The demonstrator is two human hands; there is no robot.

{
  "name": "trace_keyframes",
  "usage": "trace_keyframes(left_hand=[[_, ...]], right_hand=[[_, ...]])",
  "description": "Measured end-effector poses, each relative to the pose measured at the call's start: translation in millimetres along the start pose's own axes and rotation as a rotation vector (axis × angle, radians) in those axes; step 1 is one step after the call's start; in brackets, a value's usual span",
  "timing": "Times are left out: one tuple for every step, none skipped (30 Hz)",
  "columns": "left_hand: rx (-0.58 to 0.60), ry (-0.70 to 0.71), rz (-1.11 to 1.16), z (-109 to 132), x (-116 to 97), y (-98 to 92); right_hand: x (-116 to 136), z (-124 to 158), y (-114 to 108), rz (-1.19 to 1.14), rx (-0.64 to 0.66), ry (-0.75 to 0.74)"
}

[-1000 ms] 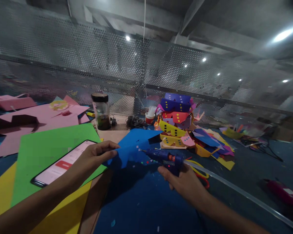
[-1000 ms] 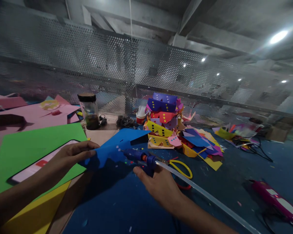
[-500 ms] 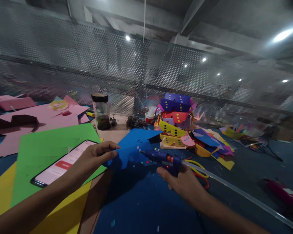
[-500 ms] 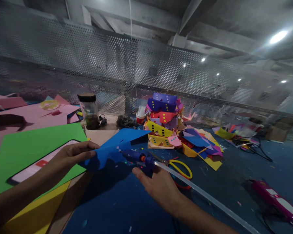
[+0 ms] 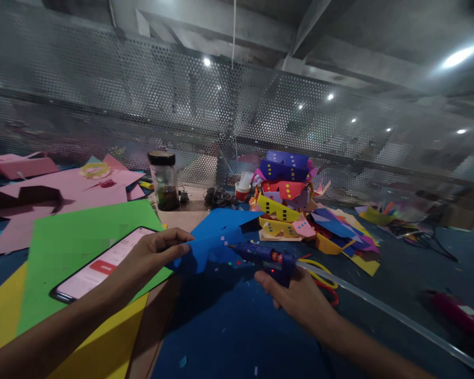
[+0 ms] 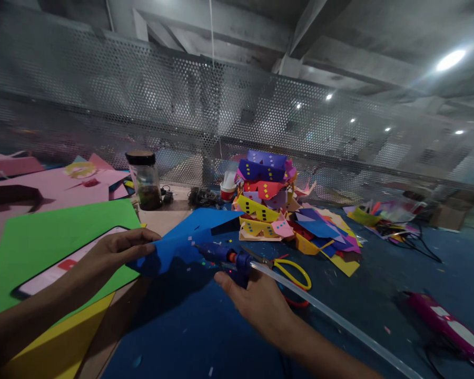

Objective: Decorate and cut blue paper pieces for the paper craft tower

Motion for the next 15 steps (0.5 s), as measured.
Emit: trace_keyframes(left_hand=[[-0.001,0.001,-0.001,0.1,-0.1,0.0],[-0.001,-0.001,-0.002,0.4,-0.4,0.0],[-0.005,-0.003,-0.002,0.6,-0.9,-0.2],[-0.008,-0.007,-0.003,0.8,-1.4,-0.4],[-0.012,-0.010,-0.006,1.0,-1.9,-0.8],[-0.014,-0.014,-0.010,1.0,-2.3,-1.2],[-0.013,-0.019,-0.013,0.8,-2.4,-1.6],[-0.008,-0.025,-0.013,0.5,-2.3,-1.9],[-0.001,-0.032,-0.011,0.1,-1.9,-2.1],[0.008,-0.039,-0.008,-0.3,-1.3,-2.1],[0.014,-0.045,-0.003,-0.7,-0.7,-2.2],[0.019,-0.048,0.000,-1.0,-0.1,-2.2],[0.020,-0.048,0.002,-1.3,0.3,-2.2],[0.019,-0.049,0.003,-1.4,0.8,-2.3],[0.018,-0.050,0.004,-1.6,1.2,-2.3]], right_hand=[[-0.5,0.2,0.2,-0.009,0.010,0.015],[-1.2,0.4,0.6,-0.019,0.026,0.034],[-2.0,0.8,0.9,-0.027,0.037,0.051],[-2.6,1.1,0.9,-0.032,0.040,0.060],[-3.3,1.4,0.8,-0.032,0.038,0.067],[-4.1,1.6,0.7,-0.030,0.033,0.072],[-4.8,1.8,0.6,-0.025,0.029,0.074],[-5.4,1.8,0.6,-0.021,0.029,0.072],[-5.8,1.6,0.7,-0.015,0.030,0.068],[-6.0,1.4,0.9,-0.010,0.033,0.061],[-6.0,1.2,1.0,-0.002,0.036,0.053],[-5.8,1.0,1.3,0.006,0.043,0.046],[-5.3,0.9,1.5,0.016,0.049,0.039],[-4.6,1.0,1.6,0.027,0.050,0.031],[-3.7,1.3,1.5,0.037,0.042,0.021]])
Point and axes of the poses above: each hand's wrist, its own z-axis away from the middle knuckle, its own y-axis out of the palm, x = y × z, the point moved 4 cm from there along -z, towards the middle knuckle
